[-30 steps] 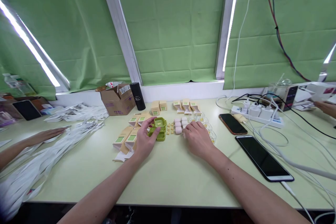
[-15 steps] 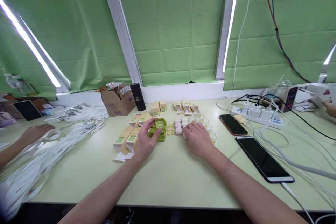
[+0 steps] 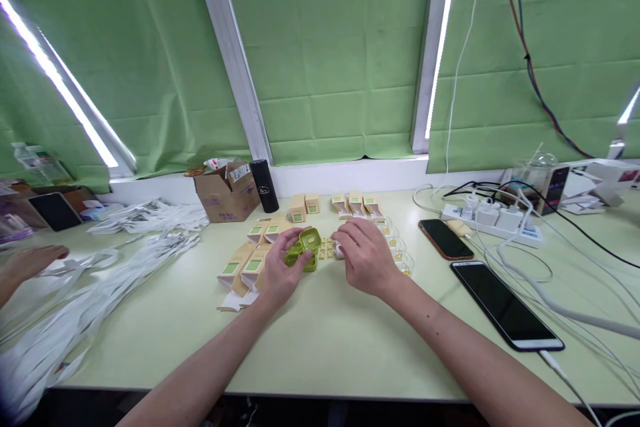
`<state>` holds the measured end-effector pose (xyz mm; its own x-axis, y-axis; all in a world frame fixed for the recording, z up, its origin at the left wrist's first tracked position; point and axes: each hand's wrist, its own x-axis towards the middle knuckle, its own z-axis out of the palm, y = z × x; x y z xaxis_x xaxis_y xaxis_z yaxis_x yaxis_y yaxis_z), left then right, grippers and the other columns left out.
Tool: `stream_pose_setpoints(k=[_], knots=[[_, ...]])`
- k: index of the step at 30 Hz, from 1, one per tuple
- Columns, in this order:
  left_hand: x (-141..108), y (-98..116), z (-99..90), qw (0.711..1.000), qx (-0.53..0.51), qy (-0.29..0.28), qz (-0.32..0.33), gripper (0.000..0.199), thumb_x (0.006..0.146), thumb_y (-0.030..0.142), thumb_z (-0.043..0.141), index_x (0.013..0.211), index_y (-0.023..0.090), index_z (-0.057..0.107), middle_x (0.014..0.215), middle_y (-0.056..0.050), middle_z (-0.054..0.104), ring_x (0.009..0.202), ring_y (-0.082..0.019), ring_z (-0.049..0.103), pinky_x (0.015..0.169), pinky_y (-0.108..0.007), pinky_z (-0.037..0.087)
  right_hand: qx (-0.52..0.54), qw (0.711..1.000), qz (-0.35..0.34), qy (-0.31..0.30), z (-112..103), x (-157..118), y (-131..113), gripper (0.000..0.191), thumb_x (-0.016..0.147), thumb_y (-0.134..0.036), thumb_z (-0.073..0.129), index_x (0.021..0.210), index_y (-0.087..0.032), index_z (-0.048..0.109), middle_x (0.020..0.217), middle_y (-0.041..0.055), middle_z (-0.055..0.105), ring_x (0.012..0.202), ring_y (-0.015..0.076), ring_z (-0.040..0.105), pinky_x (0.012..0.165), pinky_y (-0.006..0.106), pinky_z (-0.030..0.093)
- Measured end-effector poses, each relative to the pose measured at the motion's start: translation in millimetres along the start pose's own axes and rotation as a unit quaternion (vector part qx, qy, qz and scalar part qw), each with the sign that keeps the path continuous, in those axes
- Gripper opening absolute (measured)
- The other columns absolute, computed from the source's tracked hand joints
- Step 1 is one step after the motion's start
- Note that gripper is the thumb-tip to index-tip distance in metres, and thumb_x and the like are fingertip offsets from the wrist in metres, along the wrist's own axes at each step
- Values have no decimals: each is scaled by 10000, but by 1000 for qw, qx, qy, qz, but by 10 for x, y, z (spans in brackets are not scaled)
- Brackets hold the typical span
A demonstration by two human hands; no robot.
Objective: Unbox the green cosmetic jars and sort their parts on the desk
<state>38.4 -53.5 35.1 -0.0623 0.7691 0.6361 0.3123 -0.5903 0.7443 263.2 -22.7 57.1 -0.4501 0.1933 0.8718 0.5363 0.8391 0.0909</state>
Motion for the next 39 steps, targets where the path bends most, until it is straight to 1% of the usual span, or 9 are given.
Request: stream_pose_setpoints(k=[3,8,11,14,20,29,32,34,39], knots=[[3,51,10,999,-33,9,-13,434,884,351,763,1255,212,587,1252,-130,707,1192,-269,689,1028,-413,557,25,1000,-16,3,102,83,-114,353,932,-118,527,1264,-228,580,1171,127,683,1142,326,612,959,541,541],[30,96,25,991,-103,3,-85,472,904,562,709,1180,199,587,1023,-92,748,941,-216,730,774,-302,577,82,996,25,37,287,50,-207,562,932,-176,594,1470,-227,440,1353,159,616,1315,355,552,1068,597,511],[55,59,38,990,-100,-2,-99,492,921,679,609,965,189,623,843,-40,702,751,-161,661,671,-261,527,99,994,47,30,345,-14,-243,631,936,-192,608,1523,-245,381,1404,160,576,1360,362,516,1099,619,494],[72,23,55,990,-91,-11,-105,573,929,742,526,784,192,595,774,-31,667,730,-165,635,698,-277,536,108,992,63,21,365,-64,-275,651,948,-223,622,1542,-252,357,1427,164,547,1384,370,490,1113,635,479],[44,77,93,972,-143,-91,-165,689,865,836,512,885,174,701,815,-95,755,773,-254,736,715,-358,598,128,987,92,41,402,-79,-320,648,944,-283,662,1522,-249,373,1408,167,547,1372,375,489,1113,639,465],[22,157,122,979,-68,-153,-118,780,832,916,408,576,224,659,556,-62,657,556,-226,642,602,-360,578,242,947,205,49,398,-76,-386,401,916,-265,661,1287,-266,510,1259,127,587,1233,332,541,1041,570,502],[27,119,100,989,-17,-123,-81,722,882,852,439,615,215,647,593,-49,635,597,-204,617,600,-327,547,265,936,229,40,378,-82,-386,399,903,-303,690,1263,-264,522,1231,121,592,1207,320,552,1033,544,508],[26,76,83,995,7,-84,-45,621,904,780,521,735,204,680,721,-52,663,674,-194,630,641,-318,550,278,930,239,36,368,-87,-384,395,900,-303,695,1256,-262,528,1215,117,593,1191,311,559,1015,522,519],[18,49,40,997,72,11,38,362,907,527,713,1106,224,702,1134,-100,645,1085,-246,625,897,-373,565,301,918,257,25,341,-93,-380,375,915,-294,689,1259,-262,546,1214,107,603,1174,293,573,994,492,530]])
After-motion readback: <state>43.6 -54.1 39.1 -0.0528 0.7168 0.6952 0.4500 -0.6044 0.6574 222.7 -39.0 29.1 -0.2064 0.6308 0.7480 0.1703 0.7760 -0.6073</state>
